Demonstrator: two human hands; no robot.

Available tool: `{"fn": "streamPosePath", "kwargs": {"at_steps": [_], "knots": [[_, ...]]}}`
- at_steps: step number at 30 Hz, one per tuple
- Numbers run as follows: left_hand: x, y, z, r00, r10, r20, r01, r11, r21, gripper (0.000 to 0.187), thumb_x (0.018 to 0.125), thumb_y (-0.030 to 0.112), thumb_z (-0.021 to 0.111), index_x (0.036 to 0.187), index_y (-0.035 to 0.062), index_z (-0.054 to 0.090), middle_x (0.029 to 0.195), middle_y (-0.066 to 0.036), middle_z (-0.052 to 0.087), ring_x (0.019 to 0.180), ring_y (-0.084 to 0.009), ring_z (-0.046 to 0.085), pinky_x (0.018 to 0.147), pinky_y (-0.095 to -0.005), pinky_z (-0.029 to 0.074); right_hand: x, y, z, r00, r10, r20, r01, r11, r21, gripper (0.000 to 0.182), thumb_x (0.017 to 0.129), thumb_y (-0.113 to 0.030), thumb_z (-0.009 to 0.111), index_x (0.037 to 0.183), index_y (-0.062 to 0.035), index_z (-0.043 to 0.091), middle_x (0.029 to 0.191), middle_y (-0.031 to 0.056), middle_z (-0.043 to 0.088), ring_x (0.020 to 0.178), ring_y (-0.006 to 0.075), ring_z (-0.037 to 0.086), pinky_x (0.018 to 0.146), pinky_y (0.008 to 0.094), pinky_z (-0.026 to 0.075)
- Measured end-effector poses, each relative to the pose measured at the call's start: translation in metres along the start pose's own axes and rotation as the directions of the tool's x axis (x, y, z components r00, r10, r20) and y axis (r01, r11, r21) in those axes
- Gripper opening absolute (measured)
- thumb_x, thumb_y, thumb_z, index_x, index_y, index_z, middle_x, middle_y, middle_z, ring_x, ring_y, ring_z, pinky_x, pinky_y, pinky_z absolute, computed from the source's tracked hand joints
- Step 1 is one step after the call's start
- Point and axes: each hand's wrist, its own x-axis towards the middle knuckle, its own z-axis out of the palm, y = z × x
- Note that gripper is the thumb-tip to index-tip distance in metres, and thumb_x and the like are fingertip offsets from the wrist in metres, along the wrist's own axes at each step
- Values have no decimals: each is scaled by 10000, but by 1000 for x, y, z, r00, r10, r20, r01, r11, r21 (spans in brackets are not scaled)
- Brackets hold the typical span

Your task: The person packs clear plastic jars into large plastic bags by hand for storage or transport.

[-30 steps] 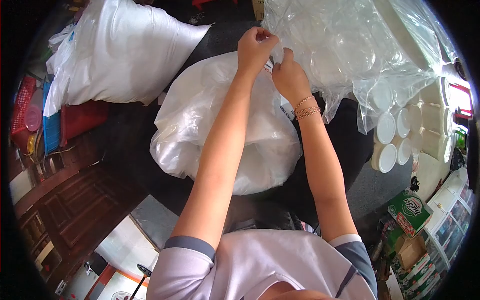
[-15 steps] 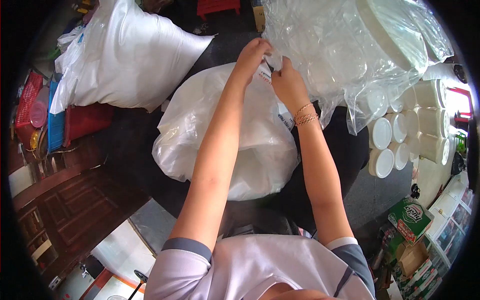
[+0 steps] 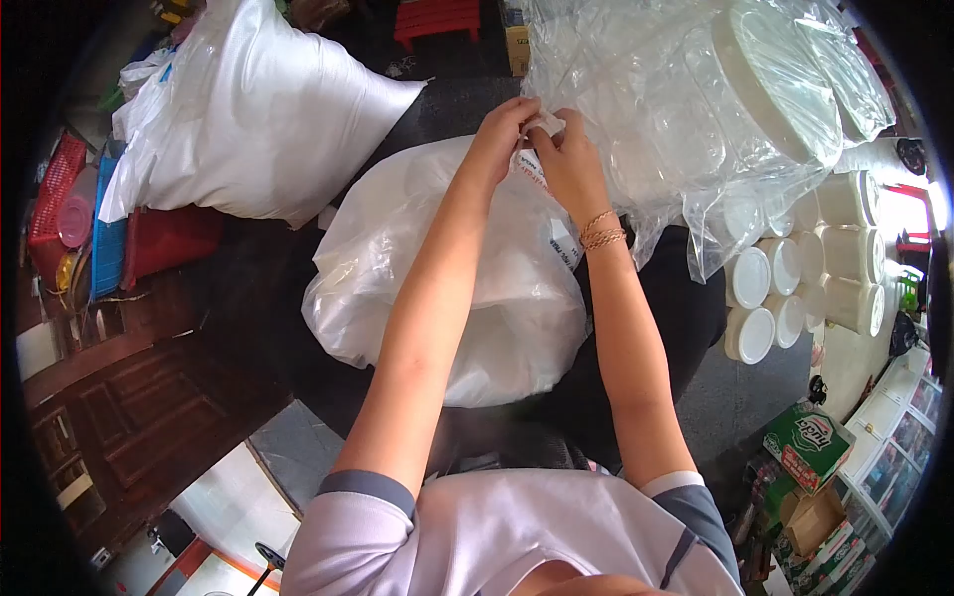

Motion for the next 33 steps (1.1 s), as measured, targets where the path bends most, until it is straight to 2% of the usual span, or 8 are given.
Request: {"fn": "streamPosePath", "kwargs": {"at_steps": [3, 6, 9, 18, 21, 26, 29, 33], "knots": [[-13, 7, 8, 1000, -6, 19, 5, 1000, 27, 233, 936, 261, 630, 1065, 66, 642, 927, -7, 627, 878, -130, 591, 849, -321, 475, 2, 0, 4, 999, -6, -48, 10, 997, 82, 323, 955, -209, 537, 1184, 16, 500, 816, 245, 678, 817, 455, 655, 725, 507, 495], [-14, 7, 4, 999, -7, 40, 3, 996, 86, 263, 913, 241, 649, 1099, 56, 638, 956, -16, 638, 908, -133, 605, 849, -323, 487, -2, 2, 13, 982, -103, -160, 91, 992, -83, 244, 967, -203, 525, 1103, -2, 496, 809, 253, 675, 806, 453, 659, 693, 529, 495], [-10, 5, 1, 1000, 1, 30, -8, 978, 208, 278, 892, 233, 667, 1102, 53, 638, 973, -26, 644, 919, -138, 613, 851, -323, 492, -13, -11, 8, 995, -52, -82, 20, 938, -346, 182, 981, -195, 488, 1034, -21, 485, 797, 262, 673, 774, 463, 660, 658, 550, 500], [-14, 3, -1, 996, 89, -29, -71, 924, 375, 304, 873, 211, 699, 1112, 27, 660, 1010, -54, 676, 916, -149, 635, 823, -304, 498, -12, 5, 13, 997, 16, 73, 25, 849, -527, 237, 943, -171, 479, 1133, -30, 491, 782, 247, 687, 759, 456, 677, 662, 551, 527], [-18, 4, -1, 973, 227, -45, -169, 830, 532, 276, 879, 199, 698, 1089, 19, 695, 999, -73, 710, 896, -157, 654, 808, -299, 503, -10, 17, 25, 998, -34, 50, 56, 851, -522, 162, 976, -195, 453, 1059, -63, 495, 756, 252, 668, 715, 477, 648, 622, 584, 495], [-18, 5, -4, 882, 469, 39, -340, 578, 742, 217, 881, 210, 697, 1002, 36, 740, 974, -90, 734, 877, -189, 685, 806, -306, 513, 2, 26, 21, 981, 73, 177, 17, 888, -460, 275, 951, -174, 462, 1192, -41, 468, 821, 265, 689, 794, 461, 679, 711, 570, 525], [-20, 8, -2, 863, 503, 44, -372, 576, 728, 185, 845, 203, 688, 931, 54, 754, 926, -112, 714, 860, -267, 674, 775, -352, 520, 4, 29, 19, 969, 109, 224, -7, 910, -414, 276, 959, -175, 454, 1195, -31, 453, 829, 273, 685, 805, 468, 674, 709, 570, 521], [-24, 11, 2, 842, 536, 60, -378, 507, 775, 192, 834, 225, 694, 892, 51, 746, 904, -106, 711, 839, -262, 680, 777, -352, 523, 0, 25, 19, 963, 113, 243, -11, 923, -385, 267, 969, -180, 449, 1178, -13, 450, 845, 269, 684, 811, 476, 664, 715, 584, 506]]}}
